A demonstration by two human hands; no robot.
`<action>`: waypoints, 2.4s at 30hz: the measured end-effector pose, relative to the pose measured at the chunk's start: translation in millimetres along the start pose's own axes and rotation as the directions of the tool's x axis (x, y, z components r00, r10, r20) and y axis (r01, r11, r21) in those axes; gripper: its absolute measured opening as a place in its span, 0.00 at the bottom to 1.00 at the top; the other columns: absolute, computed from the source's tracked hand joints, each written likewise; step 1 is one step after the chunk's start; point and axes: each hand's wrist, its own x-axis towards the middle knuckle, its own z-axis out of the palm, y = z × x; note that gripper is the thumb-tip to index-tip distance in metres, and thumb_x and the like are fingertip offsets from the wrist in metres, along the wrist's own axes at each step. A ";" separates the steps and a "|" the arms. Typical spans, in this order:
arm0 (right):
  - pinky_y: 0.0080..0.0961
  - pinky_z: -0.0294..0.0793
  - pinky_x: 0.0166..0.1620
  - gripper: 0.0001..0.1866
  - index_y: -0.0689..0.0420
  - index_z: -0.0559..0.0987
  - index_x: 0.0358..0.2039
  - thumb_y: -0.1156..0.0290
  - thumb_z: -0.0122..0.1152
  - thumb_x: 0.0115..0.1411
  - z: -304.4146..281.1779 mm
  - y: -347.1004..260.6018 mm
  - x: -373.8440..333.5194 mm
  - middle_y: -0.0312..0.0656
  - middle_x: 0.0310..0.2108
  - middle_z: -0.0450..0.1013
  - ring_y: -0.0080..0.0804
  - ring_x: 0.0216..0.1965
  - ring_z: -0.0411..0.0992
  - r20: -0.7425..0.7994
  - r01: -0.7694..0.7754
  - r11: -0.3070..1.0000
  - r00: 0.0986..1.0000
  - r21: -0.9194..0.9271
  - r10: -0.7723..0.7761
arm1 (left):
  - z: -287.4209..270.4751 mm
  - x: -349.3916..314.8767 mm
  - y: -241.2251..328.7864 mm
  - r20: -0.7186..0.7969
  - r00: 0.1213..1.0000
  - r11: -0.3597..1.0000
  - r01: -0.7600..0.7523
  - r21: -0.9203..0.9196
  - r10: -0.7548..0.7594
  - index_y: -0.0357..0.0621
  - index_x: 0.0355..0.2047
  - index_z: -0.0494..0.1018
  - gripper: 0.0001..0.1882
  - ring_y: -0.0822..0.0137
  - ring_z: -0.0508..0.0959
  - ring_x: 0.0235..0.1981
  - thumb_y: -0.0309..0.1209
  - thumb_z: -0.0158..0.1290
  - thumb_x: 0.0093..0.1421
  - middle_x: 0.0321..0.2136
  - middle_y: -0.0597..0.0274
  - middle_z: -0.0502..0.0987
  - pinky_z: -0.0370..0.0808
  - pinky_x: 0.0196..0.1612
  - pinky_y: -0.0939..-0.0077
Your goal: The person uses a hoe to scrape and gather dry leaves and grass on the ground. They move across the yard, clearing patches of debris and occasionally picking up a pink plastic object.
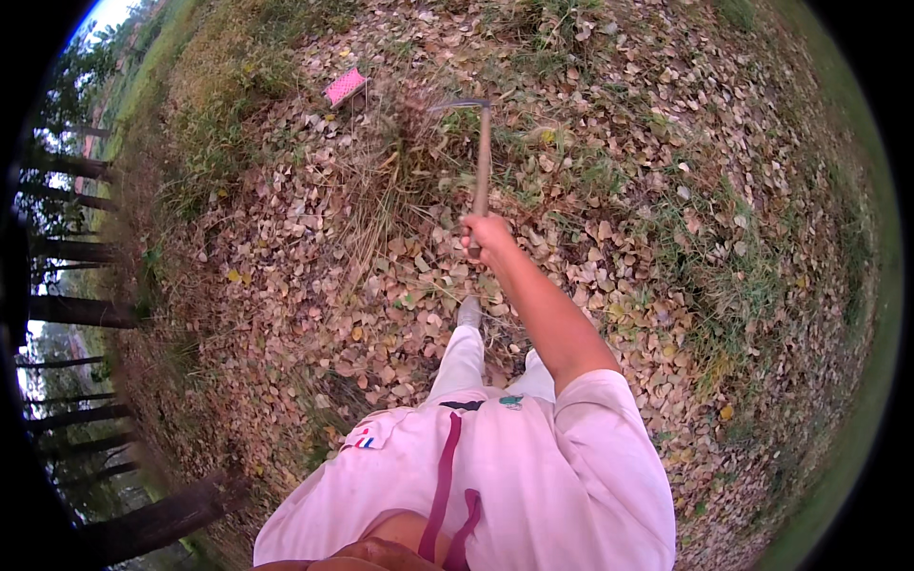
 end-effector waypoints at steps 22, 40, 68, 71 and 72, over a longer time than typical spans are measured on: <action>0.30 0.69 0.22 0.18 0.60 0.69 0.40 0.71 0.56 0.47 -264.9 60.9 -164.8 0.44 0.20 0.70 0.34 0.16 0.70 -0.193 0.192 0.730 0.892 -0.656 -0.409 | 15.5 55.0 117.6 0.148 0.979 0.947 -0.177 0.266 0.141 0.47 0.44 0.72 0.21 0.56 0.78 0.34 0.44 0.52 0.54 0.31 0.51 0.78 0.72 0.37 0.67; 0.29 0.66 0.16 0.08 0.63 0.74 0.26 0.71 0.57 0.48 -496.5 171.3 -225.5 0.42 0.14 0.68 0.28 0.12 0.67 -0.805 -0.147 0.957 0.581 -0.249 -0.120 | 129.9 172.7 427.3 0.434 0.882 0.769 -0.404 0.495 0.184 0.44 0.49 0.69 0.25 0.53 0.76 0.40 0.44 0.51 0.53 0.38 0.49 0.76 0.71 0.45 0.65; 0.40 0.72 0.35 0.15 0.58 0.73 0.33 0.64 0.60 0.46 -615.9 217.2 360.1 0.50 0.26 0.74 0.49 0.29 0.73 -0.613 -0.372 0.618 0.756 -0.693 -0.231 | 365.2 798.9 586.7 0.547 0.540 -0.353 -0.425 0.833 0.640 0.56 0.62 0.49 0.37 0.53 0.45 0.64 0.21 0.46 0.53 0.64 0.55 0.44 0.51 0.60 0.46; 0.39 0.72 0.34 0.14 0.57 0.73 0.32 0.63 0.60 0.47 -636.0 253.2 358.4 0.50 0.25 0.73 0.48 0.28 0.73 -0.596 -0.382 0.615 0.781 -0.690 -0.185 | 374.9 845.1 584.5 0.360 0.725 -0.217 -0.288 0.933 0.586 0.56 0.63 0.45 0.36 0.49 0.43 0.64 0.34 0.48 0.57 0.64 0.54 0.41 0.51 0.59 0.43; 0.39 0.72 0.34 0.15 0.57 0.73 0.33 0.63 0.60 0.47 -641.9 259.6 360.4 0.49 0.24 0.74 0.47 0.29 0.73 -0.587 -0.373 0.627 0.792 -0.684 -0.169 | 371.5 867.3 574.6 0.303 0.710 -0.163 -0.259 0.952 0.636 0.54 0.63 0.44 0.37 0.46 0.49 0.62 0.46 0.47 0.58 0.64 0.51 0.42 0.59 0.55 0.46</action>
